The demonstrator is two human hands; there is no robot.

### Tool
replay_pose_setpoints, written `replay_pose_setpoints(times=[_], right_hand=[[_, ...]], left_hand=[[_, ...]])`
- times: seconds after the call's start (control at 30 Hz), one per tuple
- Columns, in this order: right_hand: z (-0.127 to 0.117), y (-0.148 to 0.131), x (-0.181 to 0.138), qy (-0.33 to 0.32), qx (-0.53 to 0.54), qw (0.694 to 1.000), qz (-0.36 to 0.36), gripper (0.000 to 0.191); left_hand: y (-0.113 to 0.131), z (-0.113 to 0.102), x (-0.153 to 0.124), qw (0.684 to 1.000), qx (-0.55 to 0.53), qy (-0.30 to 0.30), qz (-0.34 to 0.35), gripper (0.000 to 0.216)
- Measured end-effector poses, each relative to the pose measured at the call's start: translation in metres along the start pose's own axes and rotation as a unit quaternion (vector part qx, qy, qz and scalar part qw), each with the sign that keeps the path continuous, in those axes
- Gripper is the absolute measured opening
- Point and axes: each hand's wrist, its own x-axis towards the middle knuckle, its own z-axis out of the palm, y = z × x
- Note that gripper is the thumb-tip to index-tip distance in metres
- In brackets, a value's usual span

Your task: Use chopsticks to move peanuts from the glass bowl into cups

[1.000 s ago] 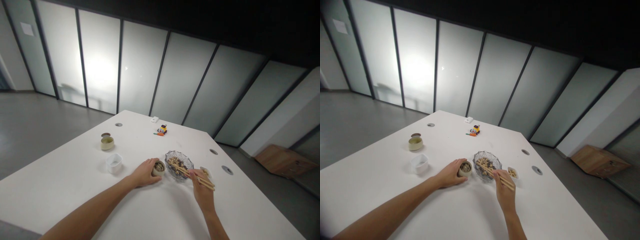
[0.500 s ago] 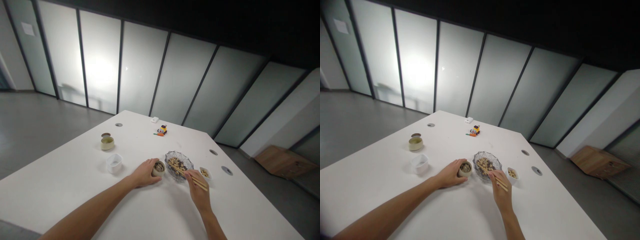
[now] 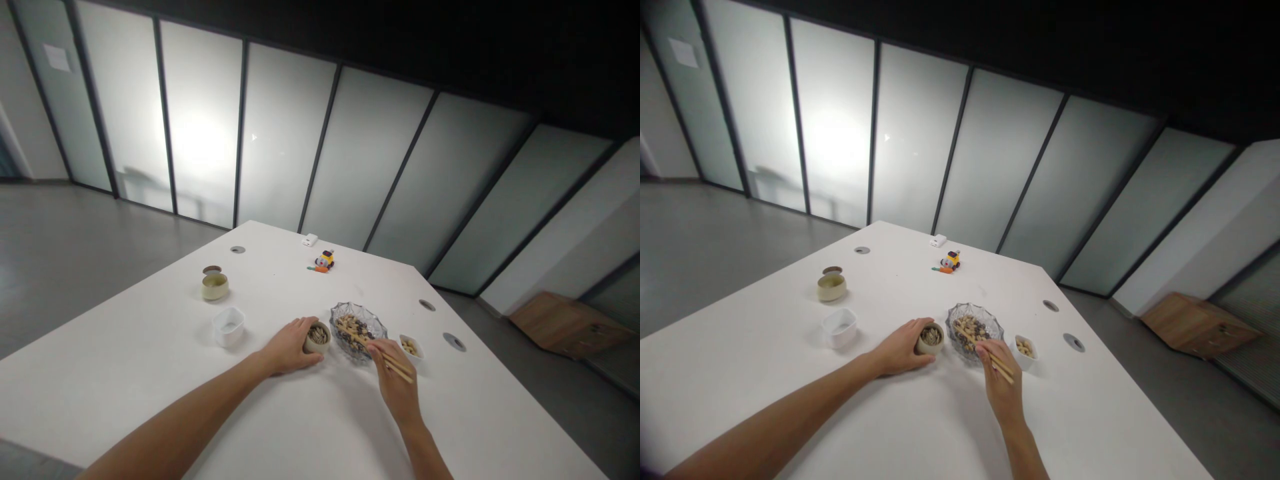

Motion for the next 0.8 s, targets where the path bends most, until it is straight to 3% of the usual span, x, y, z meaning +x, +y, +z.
replay_pose_setpoints(times=[0.37,0.7,0.8], right_hand=[[0.0,0.005,0.0,-0.002,-0.01,1.0,0.004,0.034],[-0.009,0.005,0.002,0.057,-0.042,0.997,0.022,0.042],[-0.013,0.008,0.003,0.079,0.011,0.995,0.061,0.041]], left_hand=[[0.002,-0.002,0.0,1.0,0.001,-0.01,-0.004,0.076],[0.0,-0.001,0.0,1.0,-0.005,-0.007,0.0,0.077],[-0.001,-0.001,0.0,1.0,-0.006,-0.006,0.003,0.075]])
